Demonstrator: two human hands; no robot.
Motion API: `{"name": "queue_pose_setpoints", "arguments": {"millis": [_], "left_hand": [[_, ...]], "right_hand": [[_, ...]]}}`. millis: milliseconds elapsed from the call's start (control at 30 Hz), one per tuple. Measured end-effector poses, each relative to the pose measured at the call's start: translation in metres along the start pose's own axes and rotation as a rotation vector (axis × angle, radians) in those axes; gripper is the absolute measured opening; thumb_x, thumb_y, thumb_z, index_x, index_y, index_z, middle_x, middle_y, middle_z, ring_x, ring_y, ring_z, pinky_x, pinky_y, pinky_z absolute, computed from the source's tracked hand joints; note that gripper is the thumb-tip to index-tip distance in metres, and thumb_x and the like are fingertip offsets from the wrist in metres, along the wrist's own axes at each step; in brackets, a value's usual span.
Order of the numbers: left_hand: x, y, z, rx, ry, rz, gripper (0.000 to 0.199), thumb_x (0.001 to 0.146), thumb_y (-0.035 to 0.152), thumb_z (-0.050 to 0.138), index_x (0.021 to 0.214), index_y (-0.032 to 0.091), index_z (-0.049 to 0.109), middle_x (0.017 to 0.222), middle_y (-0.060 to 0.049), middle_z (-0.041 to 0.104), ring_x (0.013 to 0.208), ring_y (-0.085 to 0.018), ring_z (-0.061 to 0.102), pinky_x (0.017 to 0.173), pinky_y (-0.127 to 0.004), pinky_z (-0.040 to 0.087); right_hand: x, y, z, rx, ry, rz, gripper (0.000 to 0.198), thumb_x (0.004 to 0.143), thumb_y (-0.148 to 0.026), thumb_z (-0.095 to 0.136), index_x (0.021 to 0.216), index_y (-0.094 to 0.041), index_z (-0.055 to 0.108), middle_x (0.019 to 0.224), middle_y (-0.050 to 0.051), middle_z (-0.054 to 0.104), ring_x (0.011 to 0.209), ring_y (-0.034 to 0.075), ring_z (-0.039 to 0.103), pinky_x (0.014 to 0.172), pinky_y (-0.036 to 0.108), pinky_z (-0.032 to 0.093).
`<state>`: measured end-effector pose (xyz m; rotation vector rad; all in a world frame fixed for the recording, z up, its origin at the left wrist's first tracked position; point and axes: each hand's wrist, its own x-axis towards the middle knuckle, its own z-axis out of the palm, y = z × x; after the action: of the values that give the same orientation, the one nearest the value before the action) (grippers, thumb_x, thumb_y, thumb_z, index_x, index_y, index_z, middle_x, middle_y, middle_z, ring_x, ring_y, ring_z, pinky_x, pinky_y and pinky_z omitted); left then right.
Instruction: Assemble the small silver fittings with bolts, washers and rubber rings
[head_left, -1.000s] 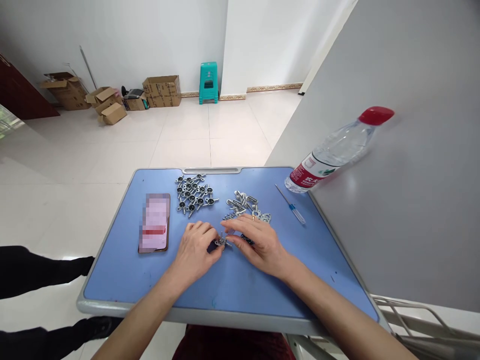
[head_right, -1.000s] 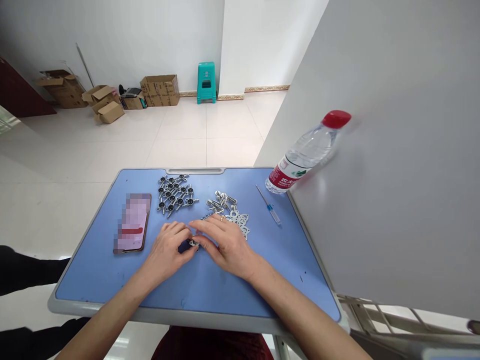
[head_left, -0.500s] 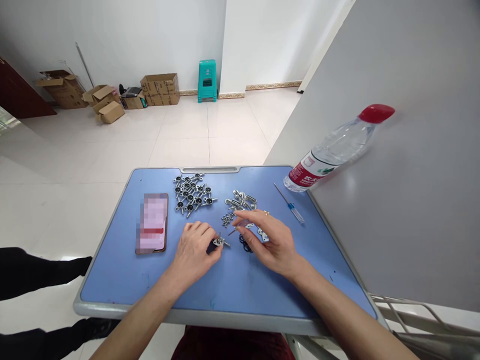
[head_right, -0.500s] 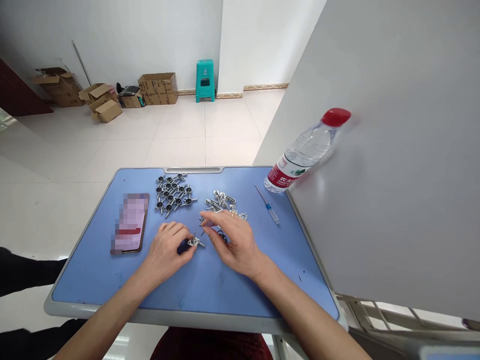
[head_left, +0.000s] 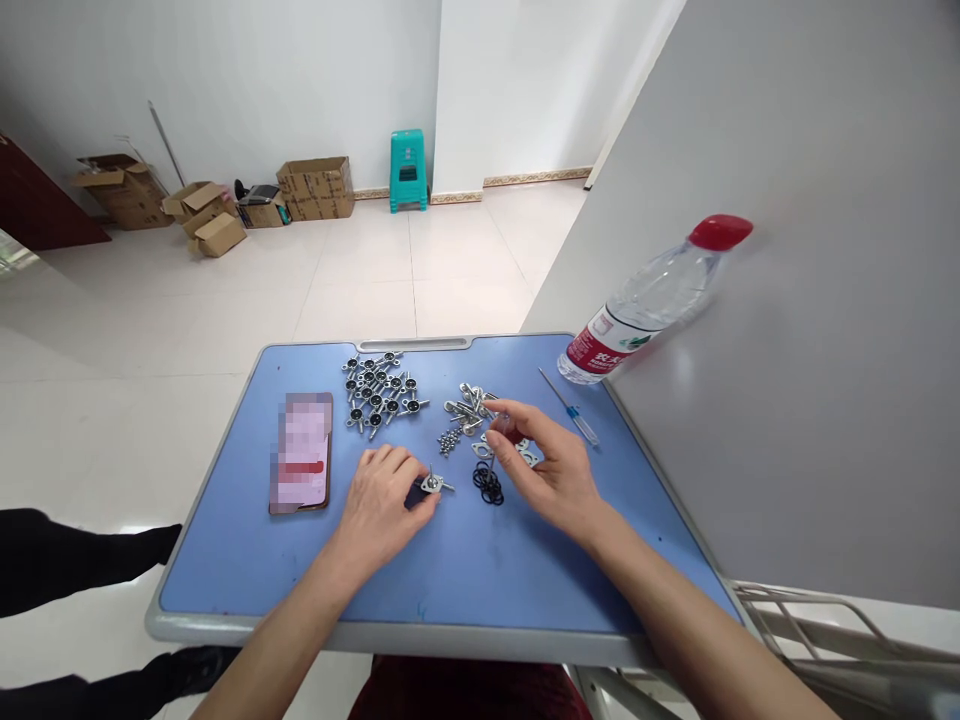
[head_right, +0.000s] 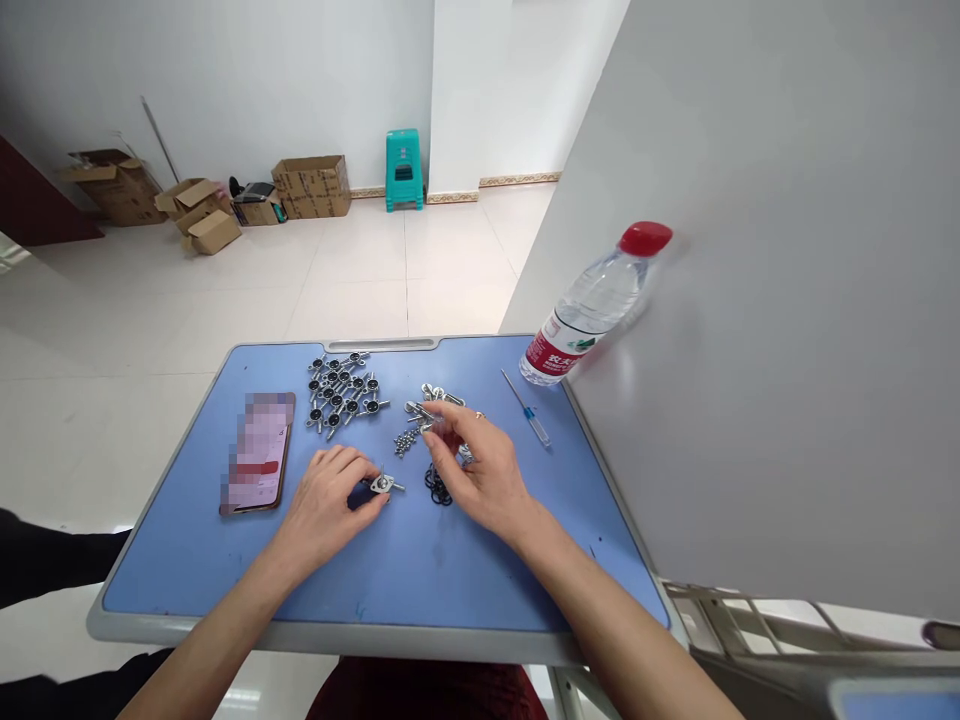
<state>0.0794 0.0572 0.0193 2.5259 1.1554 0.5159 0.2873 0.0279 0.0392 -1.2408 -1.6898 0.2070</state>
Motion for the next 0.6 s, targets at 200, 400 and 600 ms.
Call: {"name": "queue_pose_setpoints", "arguments": {"millis": [200,400,600], "left_hand": [[-0.003,0.000,-0.009,-0.019,-0.033,-0.042,0.011,0.080,0.018,0.067,0.083,0.021,0.057,0.090,-0.001,0.065,0.087,-0.022,0.057,0.076,-0.037,0.040],[-0.005,0.001,-0.013,-0.036,-0.090,-0.060,0.014,0.078,0.019,0.068,0.074,0.020,0.055,0.082,0.000,0.063,0.080,-0.020,0.056,0.074,-0.036,0.039],[-0.007,0.002,-0.024,-0.165,-0.167,-0.035,0.032,0.085,0.020,0.057,0.055,0.018,0.046,0.060,0.004,0.055,0.060,-0.013,0.049,0.076,-0.036,0.039]], "right_hand": [[0.000,0.000,0.000,0.000,-0.056,-0.022,0.024,0.093,-0.018,0.050,0.116,-0.021,0.057,0.072,-0.001,0.062,0.061,0.013,0.058,0.062,0.027,0.050],[0.003,0.005,-0.005,-0.034,-0.024,0.036,0.023,0.092,-0.019,0.051,0.114,-0.020,0.057,0.069,-0.002,0.059,0.060,0.013,0.056,0.059,0.026,0.048],[0.002,0.006,-0.003,-0.023,-0.050,0.050,0.023,0.092,-0.019,0.050,0.114,-0.021,0.057,0.067,-0.003,0.057,0.059,0.013,0.054,0.058,0.026,0.047]]}}
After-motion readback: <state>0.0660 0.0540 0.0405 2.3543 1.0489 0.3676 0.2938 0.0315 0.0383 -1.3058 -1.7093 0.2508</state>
